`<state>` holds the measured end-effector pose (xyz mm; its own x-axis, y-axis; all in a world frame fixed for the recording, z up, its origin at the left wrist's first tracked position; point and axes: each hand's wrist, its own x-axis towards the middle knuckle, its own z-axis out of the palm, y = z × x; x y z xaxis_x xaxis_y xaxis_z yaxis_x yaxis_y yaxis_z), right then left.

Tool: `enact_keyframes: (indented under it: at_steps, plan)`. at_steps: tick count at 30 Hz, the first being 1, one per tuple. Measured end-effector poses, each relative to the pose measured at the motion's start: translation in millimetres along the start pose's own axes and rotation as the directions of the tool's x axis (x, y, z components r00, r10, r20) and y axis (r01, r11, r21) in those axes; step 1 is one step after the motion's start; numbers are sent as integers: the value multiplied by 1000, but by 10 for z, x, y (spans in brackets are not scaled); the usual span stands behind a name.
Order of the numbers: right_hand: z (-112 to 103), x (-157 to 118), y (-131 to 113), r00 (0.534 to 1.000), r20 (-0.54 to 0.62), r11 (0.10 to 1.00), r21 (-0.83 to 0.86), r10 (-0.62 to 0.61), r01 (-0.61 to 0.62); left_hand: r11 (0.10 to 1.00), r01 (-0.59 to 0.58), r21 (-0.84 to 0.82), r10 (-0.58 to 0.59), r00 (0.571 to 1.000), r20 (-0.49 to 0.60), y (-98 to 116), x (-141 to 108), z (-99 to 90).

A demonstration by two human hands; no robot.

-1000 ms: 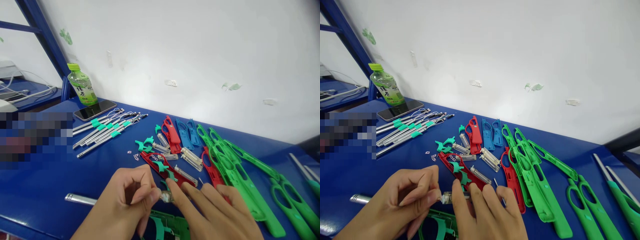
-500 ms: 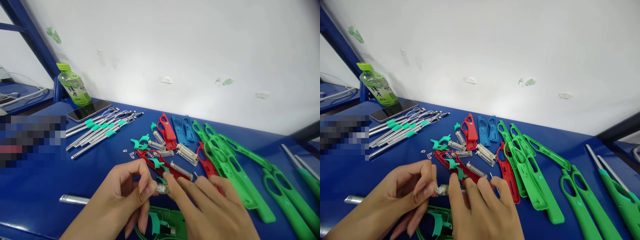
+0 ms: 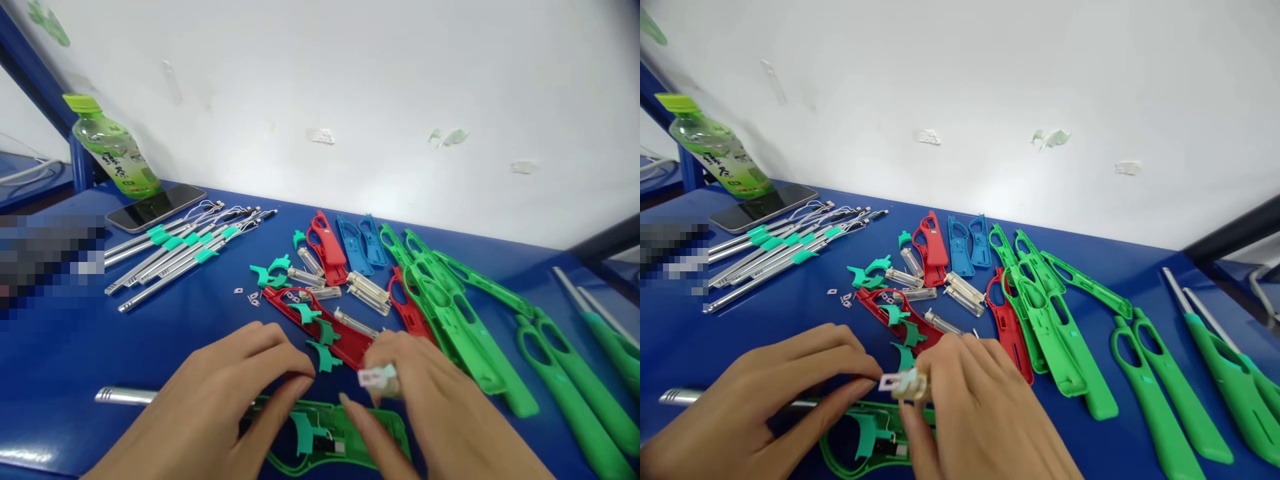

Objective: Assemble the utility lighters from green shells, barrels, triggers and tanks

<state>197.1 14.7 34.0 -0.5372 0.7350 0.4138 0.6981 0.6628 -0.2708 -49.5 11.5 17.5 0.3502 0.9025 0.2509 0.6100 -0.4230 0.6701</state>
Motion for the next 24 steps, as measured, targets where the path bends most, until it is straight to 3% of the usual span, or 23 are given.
enact_keyframes:
  at_steps: [3, 6, 13, 24]
  plan:
    - [69, -13, 48, 986, 163, 995, 94, -46, 31, 999, -10, 45, 9, 1000, 28, -26, -18, 14]
    - [128, -2, 69, 968, 227, 991, 109, -106, 83, 999, -7, 36, 5, 998, 63, -4, 0, 14]
    - [202, 66, 6, 976, 133, 984, -24, -171, 176, 987, -111, 118, 95, 986, 135, 9, 58, 43]
    - [129, 53, -26, 972, 153, 984, 11, -178, 178, 983, -119, 141, 101, 987, 126, 15, 40, 15]
